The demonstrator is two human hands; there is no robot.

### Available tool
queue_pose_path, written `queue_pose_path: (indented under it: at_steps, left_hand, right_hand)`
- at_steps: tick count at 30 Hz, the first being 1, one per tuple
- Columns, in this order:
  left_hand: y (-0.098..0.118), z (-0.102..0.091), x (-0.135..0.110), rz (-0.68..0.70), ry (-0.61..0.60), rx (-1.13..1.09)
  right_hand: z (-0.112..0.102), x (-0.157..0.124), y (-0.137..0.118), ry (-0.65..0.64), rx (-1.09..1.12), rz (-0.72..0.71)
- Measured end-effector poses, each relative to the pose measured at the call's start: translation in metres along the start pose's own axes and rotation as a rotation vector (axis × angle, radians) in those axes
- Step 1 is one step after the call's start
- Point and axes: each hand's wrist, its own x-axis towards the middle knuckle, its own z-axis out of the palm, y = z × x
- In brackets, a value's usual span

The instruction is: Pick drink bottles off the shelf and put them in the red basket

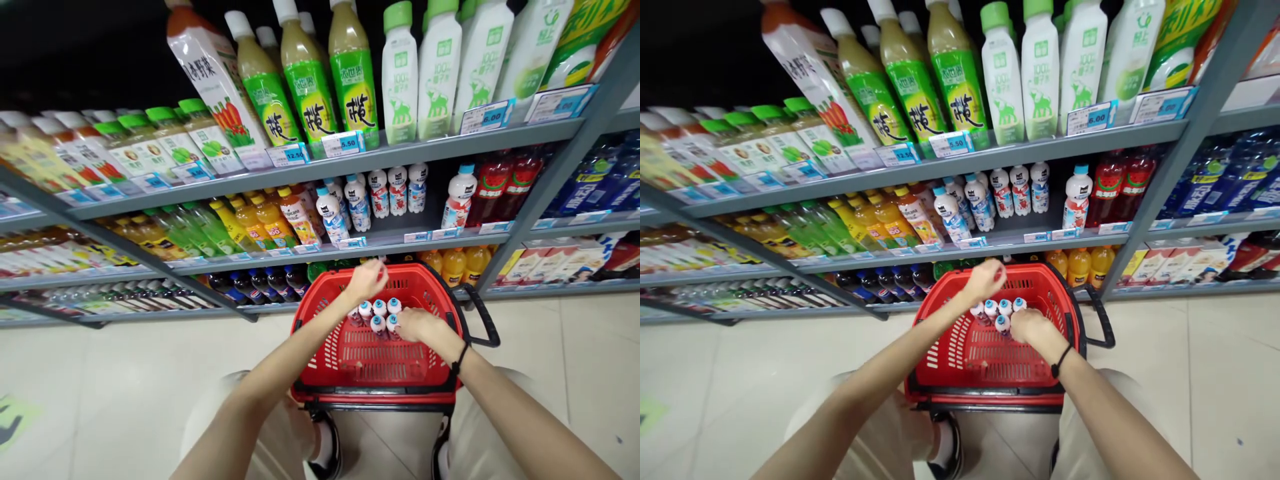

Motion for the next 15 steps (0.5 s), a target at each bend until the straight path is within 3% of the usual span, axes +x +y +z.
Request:
queue_pose_path:
  at_steps: [4, 6, 7, 11, 15]
  left_hand:
    - [0.008, -0.083, 0.07, 0.02, 0.297, 0.04]
    - [0.011, -0.111, 0.104, -0.026, 0.514, 0.129]
    - [0.011, -0.119, 0.118, -0.095, 0.551, 0.169]
    - [0.005, -0.132, 0.155, -0.295, 0.462, 0.224]
    - [0.002, -0.133, 0.158, -0.276, 0.378, 0.213]
  right_hand:
    - [-0.004, -0.001, -0.006, -0.073, -0.035, 0.05]
    - [-0.005, -0.003, -0.008, -0.083, -0.044, 0.058]
    - [-0.006, -0.005, -0.009, -0.084, -0.046, 0.059]
    - [-0.008, -0.01, -0.008, -0.083, -0.041, 0.062]
    - [-0.008, -0.011, -0.003, -0.072, -0.026, 0.061]
